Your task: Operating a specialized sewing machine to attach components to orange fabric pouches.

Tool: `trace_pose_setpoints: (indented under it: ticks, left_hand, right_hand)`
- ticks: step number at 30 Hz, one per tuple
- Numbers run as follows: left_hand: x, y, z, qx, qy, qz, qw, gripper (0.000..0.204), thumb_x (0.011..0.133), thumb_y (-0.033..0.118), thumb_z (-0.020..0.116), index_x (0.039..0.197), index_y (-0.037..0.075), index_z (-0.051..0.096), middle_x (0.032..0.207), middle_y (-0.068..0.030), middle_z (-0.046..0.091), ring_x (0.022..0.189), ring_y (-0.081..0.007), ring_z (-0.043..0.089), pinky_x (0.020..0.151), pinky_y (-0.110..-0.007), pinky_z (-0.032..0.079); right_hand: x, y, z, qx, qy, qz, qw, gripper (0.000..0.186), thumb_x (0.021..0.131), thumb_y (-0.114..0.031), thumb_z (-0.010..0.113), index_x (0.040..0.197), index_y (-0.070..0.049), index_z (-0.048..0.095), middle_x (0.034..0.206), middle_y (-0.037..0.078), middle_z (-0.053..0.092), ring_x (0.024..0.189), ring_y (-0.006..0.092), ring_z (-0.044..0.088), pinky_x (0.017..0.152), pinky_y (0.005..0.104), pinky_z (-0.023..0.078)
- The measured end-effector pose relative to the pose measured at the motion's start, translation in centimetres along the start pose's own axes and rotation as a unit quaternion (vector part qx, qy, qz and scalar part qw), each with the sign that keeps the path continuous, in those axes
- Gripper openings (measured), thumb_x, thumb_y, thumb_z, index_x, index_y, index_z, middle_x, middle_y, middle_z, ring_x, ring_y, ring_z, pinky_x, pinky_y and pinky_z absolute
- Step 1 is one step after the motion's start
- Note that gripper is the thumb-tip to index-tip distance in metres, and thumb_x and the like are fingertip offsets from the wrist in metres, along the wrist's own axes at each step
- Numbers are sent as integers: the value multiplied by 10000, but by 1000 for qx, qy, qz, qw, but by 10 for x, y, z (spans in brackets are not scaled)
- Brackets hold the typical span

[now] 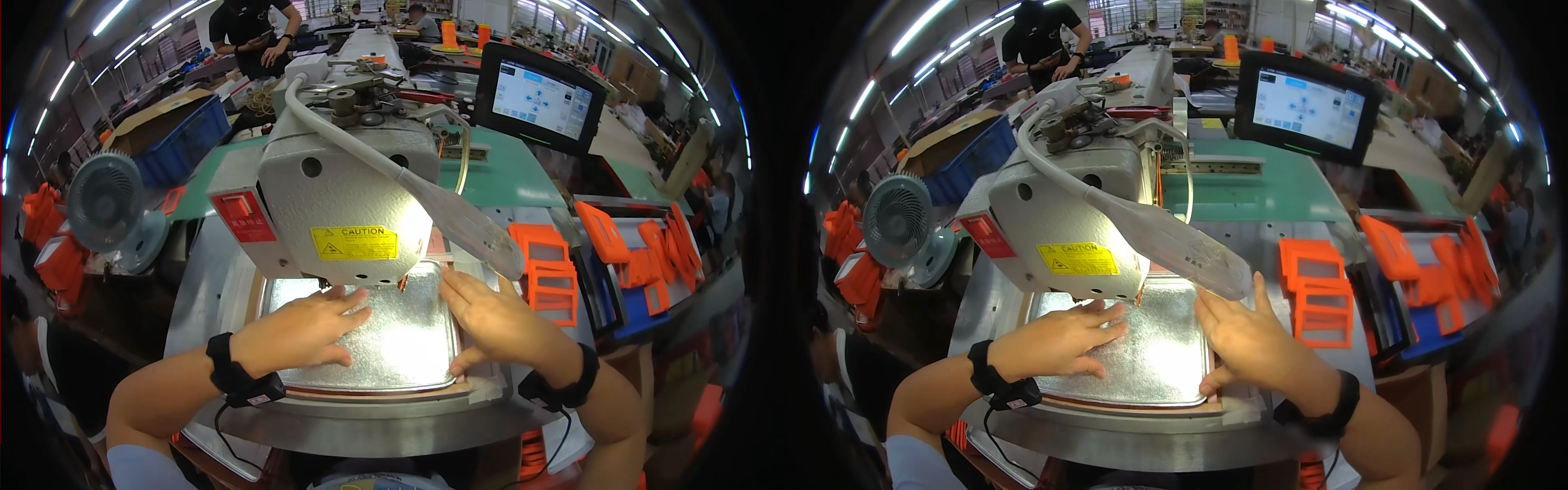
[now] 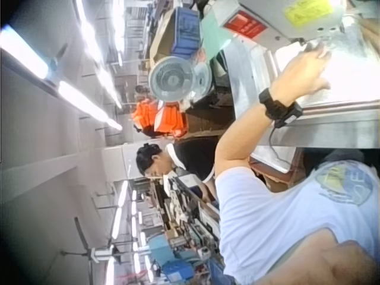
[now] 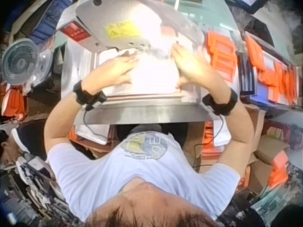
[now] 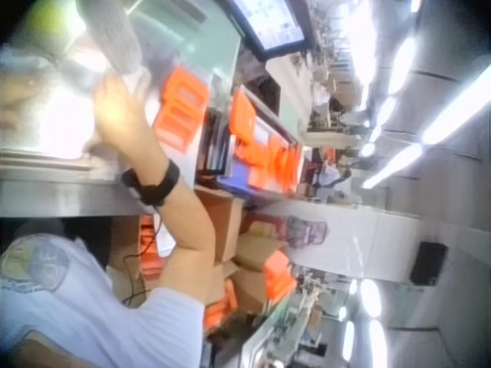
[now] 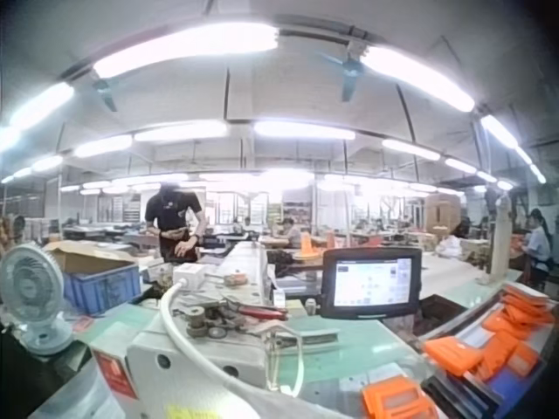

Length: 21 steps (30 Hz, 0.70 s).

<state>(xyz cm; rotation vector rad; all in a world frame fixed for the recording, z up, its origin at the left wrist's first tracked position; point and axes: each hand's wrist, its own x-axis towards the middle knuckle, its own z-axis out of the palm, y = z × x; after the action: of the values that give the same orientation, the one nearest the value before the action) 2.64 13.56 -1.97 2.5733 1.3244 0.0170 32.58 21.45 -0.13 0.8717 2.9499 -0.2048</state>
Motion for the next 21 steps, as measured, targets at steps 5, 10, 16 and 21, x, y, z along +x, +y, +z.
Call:
trace_pose_setpoints:
  ticks: [5,10,16,21]
  left_hand:
    - [9,14,-13,-17,-90,-37,995,900,777,553,737,1412,-13,443,1507,-331,310,1374,-507,340,1089,-486,398]
    - [13,29,-25,-7,-173,-58,983,1134,715,645,758,1470,-67,300,1533,-408,119,1404,-606,160,1114,-570,327]
    - [14,33,-20,-43,-170,-86,981,1160,700,616,781,1482,-69,268,1551,-393,68,1429,-584,91,1100,-643,285]
    - [9,27,-13,-75,-155,-98,980,1172,679,591,806,1501,-42,260,1577,-353,67,1446,-562,66,1102,-669,252]
  right_hand:
    - [-3,5,7,64,39,-10,997,1146,576,-518,845,1419,81,353,1455,188,432,1365,307,422,1123,728,124]
    - [-2,8,10,69,37,-7,997,1139,563,-492,868,1401,101,376,1450,193,439,1390,306,394,1110,745,126]
    - [-3,14,12,102,28,-2,994,1229,538,-514,874,1435,123,325,1514,239,365,1404,340,374,1120,730,90]
    - [-3,22,16,138,39,-25,989,1184,568,-507,867,1424,120,342,1508,267,361,1414,331,371,1113,736,91]
